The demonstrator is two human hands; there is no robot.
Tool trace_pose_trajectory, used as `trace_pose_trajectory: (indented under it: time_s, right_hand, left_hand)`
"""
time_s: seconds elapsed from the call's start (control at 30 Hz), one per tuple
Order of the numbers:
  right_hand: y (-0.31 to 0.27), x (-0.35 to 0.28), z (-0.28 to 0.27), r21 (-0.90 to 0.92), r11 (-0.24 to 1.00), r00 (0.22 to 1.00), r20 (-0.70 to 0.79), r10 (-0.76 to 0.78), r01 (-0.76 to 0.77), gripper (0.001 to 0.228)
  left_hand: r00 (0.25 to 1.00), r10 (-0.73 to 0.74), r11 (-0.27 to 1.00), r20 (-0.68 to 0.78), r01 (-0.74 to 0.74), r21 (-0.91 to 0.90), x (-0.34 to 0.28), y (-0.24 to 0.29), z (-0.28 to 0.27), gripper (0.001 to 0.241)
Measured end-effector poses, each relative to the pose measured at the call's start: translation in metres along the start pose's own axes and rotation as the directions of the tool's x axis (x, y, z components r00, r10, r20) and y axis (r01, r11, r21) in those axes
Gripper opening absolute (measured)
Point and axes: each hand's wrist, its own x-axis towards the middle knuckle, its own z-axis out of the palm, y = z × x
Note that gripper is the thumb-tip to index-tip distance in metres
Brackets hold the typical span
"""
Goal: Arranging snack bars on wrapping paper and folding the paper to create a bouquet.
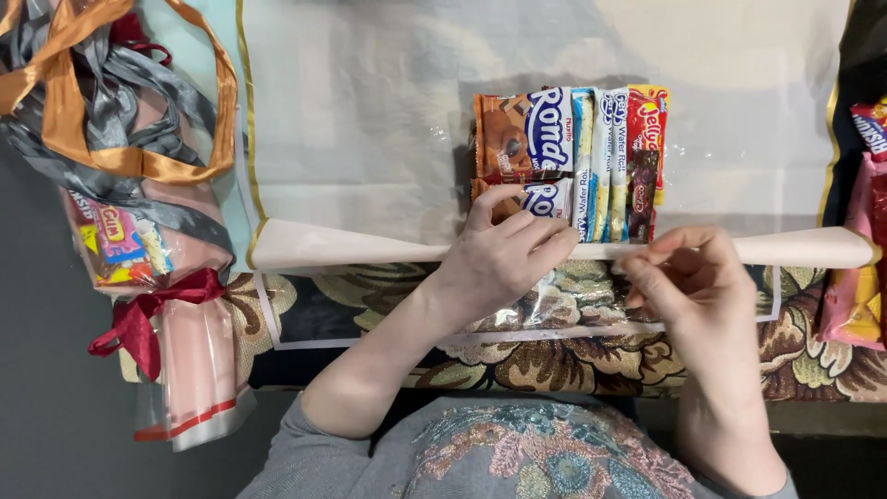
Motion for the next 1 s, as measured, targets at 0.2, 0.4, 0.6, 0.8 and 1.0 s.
trace_pose_trajectory:
  time_s: [0.2,0.4,0.6,0.8,1.0]
  right_hand:
    - [0.014,0.006,-0.027,-0.009,1.0,1.0,-0.013,0.016,-0.016,0.026]
    - [0.002,0.011,-0.018,-0.104,0.993,0.999,0.008,0.053,-0.052,0.018]
    - [-0.004,0.006,0.001,-0.07,0.995,0.992,0.1,0.078,-0.071,0.013]
    - [-0.004,0.011,0.019,-0.09,0.996,0.99,0.136,0.034,-0.021,0.014]
    - [-0.009,-0.001,0.015,-0.081,0.994,0.998,0.006,-0.066,0.067,0.02]
  left_hand:
    - [1.0,0.003,1.0,0.027,-0.003,-0.015,0.001,0.0,0.001,0.016]
    - [1.0,0.005,1.0,0.02,-0.005,0.008,0.001,0.0,0.002,0.014]
    - [1.0,0.012,1.0,0.017,-0.012,0.003,0.005,0.0,-0.005,0.011]
    - [0.997,-0.001,0.998,0.077,0.006,-0.063,-0.003,-0.001,-0.004,0.02]
    - [0.998,-0.033,0.999,0.062,0.035,-0.022,-0.004,0.005,-0.001,0.02]
